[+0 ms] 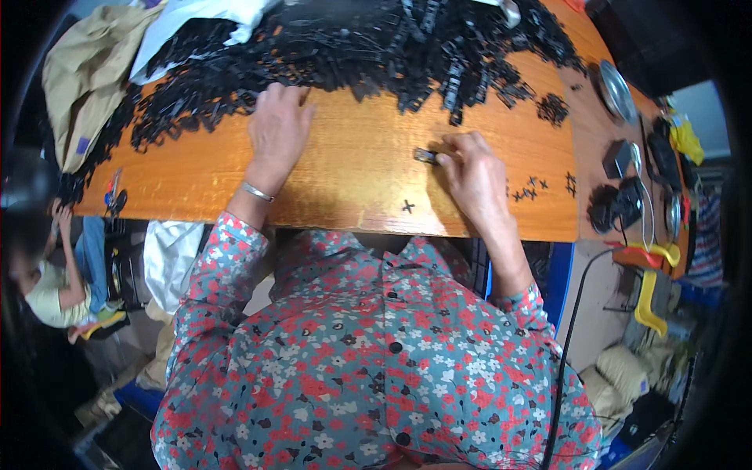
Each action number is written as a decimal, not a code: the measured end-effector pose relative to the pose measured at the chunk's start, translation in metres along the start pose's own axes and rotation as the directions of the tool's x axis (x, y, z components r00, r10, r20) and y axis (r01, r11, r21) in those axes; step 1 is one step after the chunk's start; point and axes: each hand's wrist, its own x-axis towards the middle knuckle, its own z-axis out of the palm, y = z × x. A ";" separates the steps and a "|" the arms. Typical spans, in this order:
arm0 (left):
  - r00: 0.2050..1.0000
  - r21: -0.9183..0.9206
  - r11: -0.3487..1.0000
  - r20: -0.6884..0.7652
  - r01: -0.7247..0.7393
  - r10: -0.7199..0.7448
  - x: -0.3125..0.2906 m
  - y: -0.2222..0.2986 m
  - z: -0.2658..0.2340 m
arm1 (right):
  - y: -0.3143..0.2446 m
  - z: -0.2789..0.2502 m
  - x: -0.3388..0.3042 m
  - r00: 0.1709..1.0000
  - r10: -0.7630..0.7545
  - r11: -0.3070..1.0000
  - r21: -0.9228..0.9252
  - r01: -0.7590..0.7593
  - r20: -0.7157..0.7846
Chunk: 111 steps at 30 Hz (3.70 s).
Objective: The person assembles small black plastic fastener components by hand at a workstation.
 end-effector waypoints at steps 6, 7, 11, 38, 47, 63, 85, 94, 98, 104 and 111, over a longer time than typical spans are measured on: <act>0.999 0.031 0.999 -0.030 0.040 -0.039 0.003 -0.006 0.014 | 0.003 0.008 0.004 0.993 -0.021 0.997 -0.070 0.029 0.114; 0.999 0.050 0.997 -0.013 0.051 -0.051 0.003 -0.008 0.014 | 0.002 0.009 0.003 0.993 -0.018 0.997 -0.071 0.026 0.113; 1.000 0.019 0.999 0.008 0.027 -0.028 -0.006 -0.005 0.007 | 0.001 0.013 0.000 0.991 -0.011 0.999 -0.046 0.017 0.135; 0.976 -0.451 0.878 0.060 -0.161 0.210 -0.056 0.076 0.000 | 0.000 0.042 -0.006 0.970 0.182 0.779 0.579 -0.240 0.158; 0.969 -0.461 0.876 0.117 -0.140 0.217 -0.055 0.077 -0.001 | 0.003 0.014 -0.016 0.995 -0.048 0.984 0.176 0.032 0.085; 0.970 -0.478 0.869 0.126 -0.123 0.207 -0.055 0.075 0.000 | -0.004 0.023 0.005 0.994 -0.003 0.994 0.112 -0.009 0.110; 0.973 -0.527 0.840 0.095 -0.130 0.211 -0.052 0.072 -0.001 | -0.027 0.057 0.029 0.948 -0.262 0.965 0.027 0.262 0.181; 0.860 -0.850 0.176 0.509 0.497 0.031 -0.050 0.085 0.005 | -0.016 0.048 -0.009 0.904 0.067 0.346 0.840 -0.418 0.423; 0.855 -0.843 0.240 0.512 0.482 0.081 -0.036 0.094 -0.015 | -0.018 0.028 -0.004 0.804 0.097 0.195 0.781 -0.594 0.587; 0.872 -0.869 0.275 0.463 0.411 0.159 -0.012 0.083 -0.012 | -0.014 0.026 -0.006 0.756 0.014 -0.020 0.756 -0.654 0.654; 0.927 -0.170 0.922 0.082 -0.349 0.366 0.040 0.030 0.016 | -0.024 0.026 -0.017 0.733 0.037 -0.043 0.734 -0.677 0.679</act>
